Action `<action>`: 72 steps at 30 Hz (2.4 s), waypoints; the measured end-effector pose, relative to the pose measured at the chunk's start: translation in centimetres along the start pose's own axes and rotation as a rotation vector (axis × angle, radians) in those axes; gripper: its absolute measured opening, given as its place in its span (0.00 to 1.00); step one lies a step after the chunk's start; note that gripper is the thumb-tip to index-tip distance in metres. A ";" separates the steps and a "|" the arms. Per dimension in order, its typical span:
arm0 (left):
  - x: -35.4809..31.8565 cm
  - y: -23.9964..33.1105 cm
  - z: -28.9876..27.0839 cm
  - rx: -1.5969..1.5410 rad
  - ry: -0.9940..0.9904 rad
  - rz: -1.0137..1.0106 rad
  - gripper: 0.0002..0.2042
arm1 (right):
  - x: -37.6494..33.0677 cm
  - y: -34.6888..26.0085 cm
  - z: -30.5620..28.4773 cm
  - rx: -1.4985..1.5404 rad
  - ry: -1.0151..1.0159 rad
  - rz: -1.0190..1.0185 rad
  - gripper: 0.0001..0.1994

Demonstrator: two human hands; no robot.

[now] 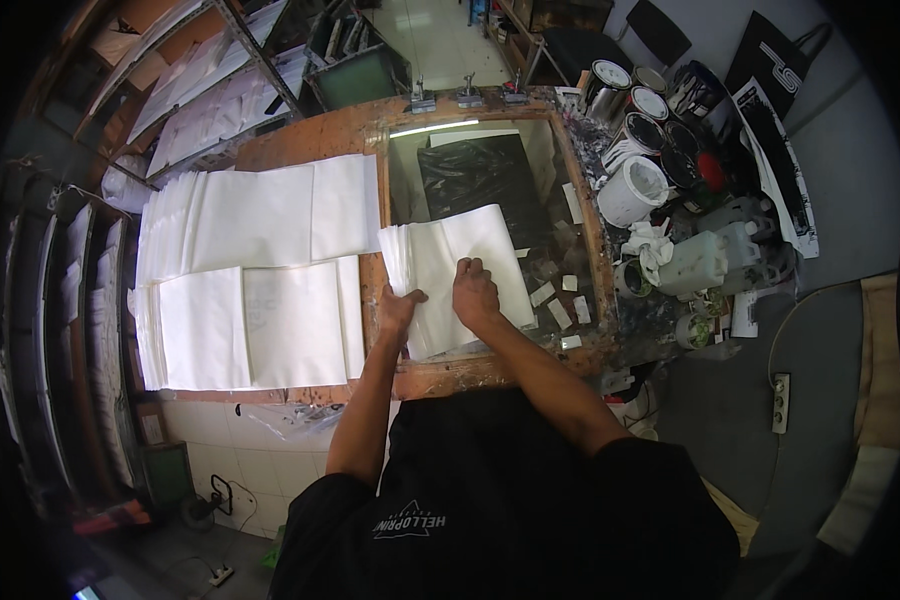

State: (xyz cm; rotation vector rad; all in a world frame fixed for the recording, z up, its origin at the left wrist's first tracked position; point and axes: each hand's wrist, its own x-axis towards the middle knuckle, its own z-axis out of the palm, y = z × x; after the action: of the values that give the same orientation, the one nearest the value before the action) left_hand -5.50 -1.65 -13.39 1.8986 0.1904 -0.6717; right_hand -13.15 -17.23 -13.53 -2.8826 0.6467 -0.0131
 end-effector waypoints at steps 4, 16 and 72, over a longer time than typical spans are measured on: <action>0.4 -0.3 0.0 -0.017 0.007 -0.009 0.32 | 0.9 0.9 0.9 0.107 0.037 -0.021 0.20; -2.2 1.0 0.4 0.232 0.184 0.216 0.48 | 5.1 20.7 -6.1 1.226 -0.162 0.464 0.30; -4.5 3.5 -0.3 0.181 0.263 0.484 0.56 | 1.6 14.4 -6.3 0.703 0.618 0.184 0.12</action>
State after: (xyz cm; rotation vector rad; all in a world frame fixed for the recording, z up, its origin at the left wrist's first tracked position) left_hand -7.59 -2.10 -8.12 2.0982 -0.1687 -0.1142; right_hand -18.10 -31.82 -10.00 -2.1032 0.7932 -0.9289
